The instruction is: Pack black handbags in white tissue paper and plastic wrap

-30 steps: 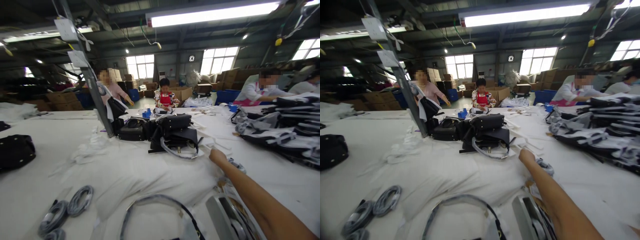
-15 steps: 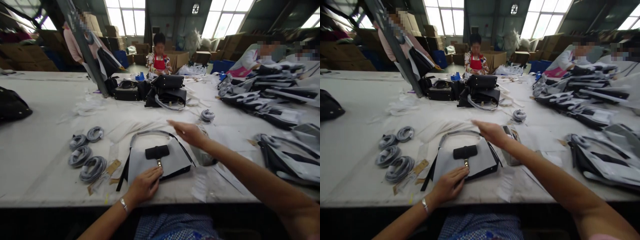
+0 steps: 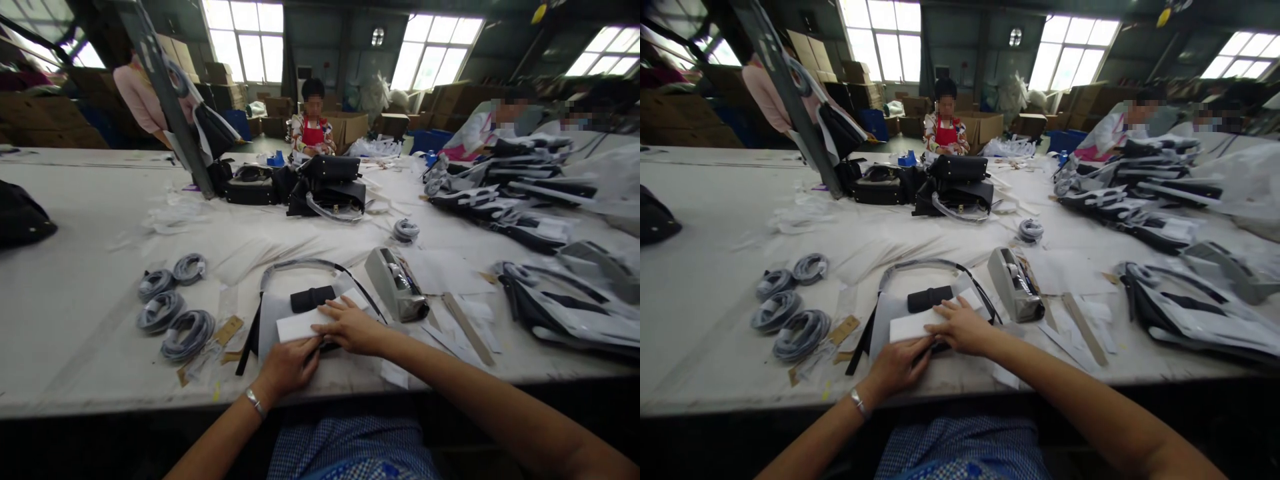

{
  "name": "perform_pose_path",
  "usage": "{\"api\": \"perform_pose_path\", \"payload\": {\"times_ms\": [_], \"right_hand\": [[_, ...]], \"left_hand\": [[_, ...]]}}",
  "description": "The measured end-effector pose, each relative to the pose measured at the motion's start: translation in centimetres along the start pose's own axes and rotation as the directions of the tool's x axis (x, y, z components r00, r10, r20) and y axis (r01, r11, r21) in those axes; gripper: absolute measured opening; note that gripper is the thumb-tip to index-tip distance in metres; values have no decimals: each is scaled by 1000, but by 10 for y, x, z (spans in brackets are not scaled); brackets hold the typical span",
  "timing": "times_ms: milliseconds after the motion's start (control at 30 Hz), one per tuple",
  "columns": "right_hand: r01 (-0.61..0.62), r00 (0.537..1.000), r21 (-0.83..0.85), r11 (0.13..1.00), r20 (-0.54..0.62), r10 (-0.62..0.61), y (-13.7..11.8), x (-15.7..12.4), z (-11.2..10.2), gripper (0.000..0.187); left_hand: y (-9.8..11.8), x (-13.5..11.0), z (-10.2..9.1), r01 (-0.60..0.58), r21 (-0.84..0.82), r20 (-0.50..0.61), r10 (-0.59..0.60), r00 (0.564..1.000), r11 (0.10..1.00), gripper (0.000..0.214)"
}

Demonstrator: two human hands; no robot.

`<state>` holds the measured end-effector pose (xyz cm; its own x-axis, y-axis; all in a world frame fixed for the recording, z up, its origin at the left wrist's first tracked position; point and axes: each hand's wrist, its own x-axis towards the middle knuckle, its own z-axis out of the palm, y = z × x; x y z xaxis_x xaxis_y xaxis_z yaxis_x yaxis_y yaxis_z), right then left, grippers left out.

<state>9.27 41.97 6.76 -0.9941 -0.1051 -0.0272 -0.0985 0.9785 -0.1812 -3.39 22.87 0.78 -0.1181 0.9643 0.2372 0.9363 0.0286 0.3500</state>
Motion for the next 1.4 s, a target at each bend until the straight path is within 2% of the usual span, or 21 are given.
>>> {"api": "perform_pose_path", "payload": {"times_ms": [133,267,367,500,600,700,767,867,967,1033,1133,1233,1300,1400], "right_hand": [[77,995,-36,996,69,-75,14,14,-13,36],[111,994,-67,992,10,-110,23,19,-10,49],[135,991,-26,991,-15,-135,21,19,-6,46],[118,993,27,993,-29,-117,13,17,1,42],[84,995,79,993,-54,-80,10,13,11,49],[56,998,162,985,-42,-50,12,10,22,52],[46,998,210,977,-46,-37,15,9,28,49],[49,997,268,962,-75,-30,16,6,31,46],[50,996,298,953,-85,-25,16,4,32,43],[61,995,310,949,-100,-32,16,3,33,42],[99,988,336,937,-143,-53,19,4,35,44],[118,975,372,921,-218,-37,19,5,38,46],[147,948,386,911,-318,-19,18,5,43,39],[178,877,311,934,-480,-8,16,5,55,24]], "left_hand": [[-1,-1,0,-12,-9,-5,12,1000,1000,41],[-1,-1,-1,-19,-42,-13,18,1000,999,42],[-2,-1,0,-16,-52,-14,15,1000,999,41],[-2,-1,2,-22,-63,-27,20,999,998,41],[1,-2,3,-33,-71,-45,30,999,997,43],[0,-4,7,-80,-47,-113,74,991,996,47],[-5,-5,11,-178,-26,-211,168,963,984,46],[-13,-6,20,-312,-14,-402,281,872,950,43],[-16,1,30,-238,-38,-582,172,795,970,47],[-13,11,34,-144,-74,-624,67,779,987,46],[-6,27,37,7,-79,-565,-51,823,997,47],[3,29,38,123,8,-455,-106,884,992,58],[8,24,39,144,64,-379,-109,919,987,60],[12,17,40,110,126,-299,-68,952,986,65]]}}
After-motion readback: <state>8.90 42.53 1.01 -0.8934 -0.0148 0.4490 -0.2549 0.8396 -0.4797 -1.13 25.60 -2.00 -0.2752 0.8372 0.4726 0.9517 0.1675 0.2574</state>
